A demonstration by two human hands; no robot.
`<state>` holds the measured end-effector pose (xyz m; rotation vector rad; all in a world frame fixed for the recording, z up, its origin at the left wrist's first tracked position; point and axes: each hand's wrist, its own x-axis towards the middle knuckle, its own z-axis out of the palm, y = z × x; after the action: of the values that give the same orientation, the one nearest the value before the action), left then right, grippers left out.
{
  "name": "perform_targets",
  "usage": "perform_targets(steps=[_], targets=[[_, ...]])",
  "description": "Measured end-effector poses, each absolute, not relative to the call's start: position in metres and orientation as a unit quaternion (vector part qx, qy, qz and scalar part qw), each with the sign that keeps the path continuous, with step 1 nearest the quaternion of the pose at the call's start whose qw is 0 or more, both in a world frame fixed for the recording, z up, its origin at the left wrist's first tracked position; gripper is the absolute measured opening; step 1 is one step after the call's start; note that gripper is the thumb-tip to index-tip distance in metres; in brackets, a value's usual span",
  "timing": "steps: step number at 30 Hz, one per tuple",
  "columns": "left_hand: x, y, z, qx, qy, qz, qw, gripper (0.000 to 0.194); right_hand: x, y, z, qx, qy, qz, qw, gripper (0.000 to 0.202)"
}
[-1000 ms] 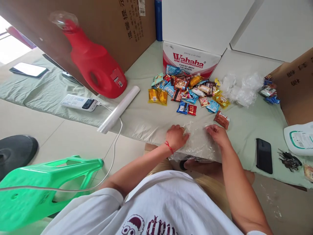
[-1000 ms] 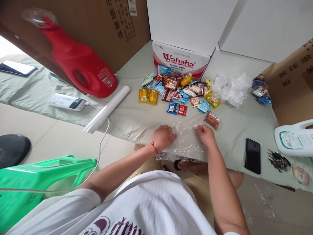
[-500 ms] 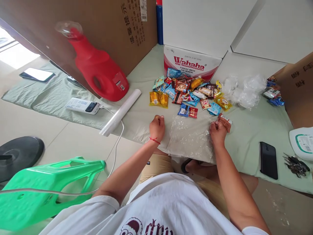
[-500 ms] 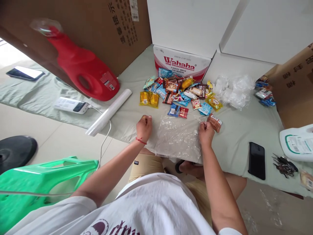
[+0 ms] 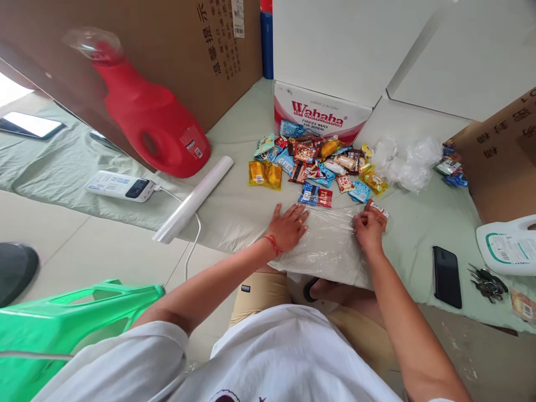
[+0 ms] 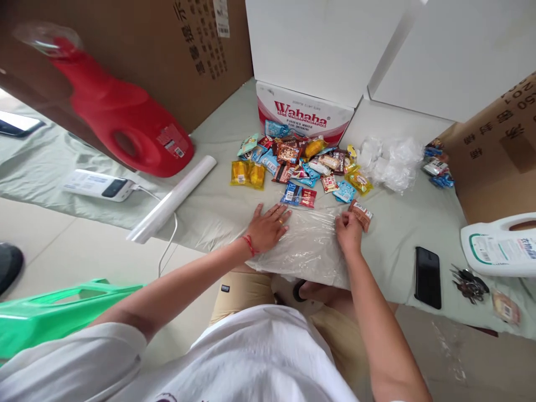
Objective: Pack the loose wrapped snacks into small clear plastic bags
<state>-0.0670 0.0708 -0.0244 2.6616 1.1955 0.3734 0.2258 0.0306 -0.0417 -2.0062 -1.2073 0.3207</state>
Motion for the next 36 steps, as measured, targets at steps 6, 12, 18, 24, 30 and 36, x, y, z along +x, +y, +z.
perform_targets(steps=[6,12,18,24,30,36], targets=[[-0.088,0.08,-0.038,0.912,0.384,0.111,0.093,0.054,0.25,0.077,-0.006,-0.789,-0.551,-0.022,0.27,0.029],[-0.084,0.079,-0.033,0.911,0.387,0.105,0.098,0.055,0.209,0.182,0.03,-0.693,-0.709,-0.086,0.102,0.034],[-0.087,0.08,-0.034,0.909,0.385,0.117,0.107,0.056,0.205,0.206,0.028,-0.717,-0.673,-0.056,0.172,0.023],[-0.086,0.08,-0.034,0.906,0.384,0.132,0.115,0.054,0.203,0.087,0.052,-0.698,-0.641,-0.017,0.32,0.029],[-0.087,0.079,-0.034,0.907,0.383,0.135,0.114,0.054,0.158,-0.022,0.015,-0.633,-0.742,0.03,0.221,0.026],[-0.086,0.08,-0.036,0.907,0.381,0.133,0.12,0.054,0.191,0.031,0.031,-0.593,-0.776,0.132,0.167,0.025]])
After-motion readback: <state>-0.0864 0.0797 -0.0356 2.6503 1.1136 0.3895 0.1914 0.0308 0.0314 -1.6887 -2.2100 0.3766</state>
